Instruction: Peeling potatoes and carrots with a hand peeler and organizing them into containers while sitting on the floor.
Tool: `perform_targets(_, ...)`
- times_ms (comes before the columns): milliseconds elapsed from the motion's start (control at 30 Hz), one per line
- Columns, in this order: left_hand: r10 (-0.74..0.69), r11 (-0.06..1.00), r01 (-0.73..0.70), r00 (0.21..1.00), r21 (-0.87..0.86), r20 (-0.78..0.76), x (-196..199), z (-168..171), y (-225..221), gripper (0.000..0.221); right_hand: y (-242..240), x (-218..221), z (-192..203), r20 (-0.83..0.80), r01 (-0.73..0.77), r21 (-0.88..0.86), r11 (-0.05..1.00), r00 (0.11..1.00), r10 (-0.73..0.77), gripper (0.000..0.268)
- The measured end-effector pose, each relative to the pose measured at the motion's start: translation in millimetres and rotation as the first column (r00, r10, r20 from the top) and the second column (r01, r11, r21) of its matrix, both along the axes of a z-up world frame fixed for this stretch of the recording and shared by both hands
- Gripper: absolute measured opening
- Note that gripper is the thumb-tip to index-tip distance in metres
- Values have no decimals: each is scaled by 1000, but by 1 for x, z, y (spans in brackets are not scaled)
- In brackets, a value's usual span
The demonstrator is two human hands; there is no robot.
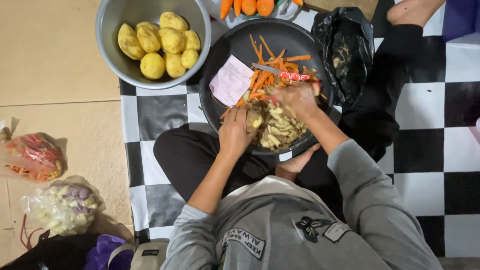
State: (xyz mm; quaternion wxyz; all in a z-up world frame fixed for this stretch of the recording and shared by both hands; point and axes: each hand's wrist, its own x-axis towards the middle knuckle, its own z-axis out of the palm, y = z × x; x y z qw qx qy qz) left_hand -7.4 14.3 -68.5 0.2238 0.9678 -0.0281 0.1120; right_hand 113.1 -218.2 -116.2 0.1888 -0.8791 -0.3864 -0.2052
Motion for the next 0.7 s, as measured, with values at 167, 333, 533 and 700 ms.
perform_targets(167, 9, 991, -8, 1000, 131, -3, 6, -29, -1, 82, 46, -14, 36, 107, -25, 75, 997, 994, 17, 48)
perform_targets(333, -17, 982, 2, 997, 190, 75, 3, -12, 1, 80, 34, -6, -6, 82, -35, 83, 996, 996, 29, 46)
perform_targets(533, -18, 996, 0, 978, 89, 207, 7, 17, -1, 76, -8, 14, -8, 209, 117, -89, 989, 973, -96, 48)
perform_targets(700, 67, 996, -73, 993, 53, 100, 11, 15, -1, 68, 7, 5, 14, 196, 106, -21, 994, 975, -100, 45)
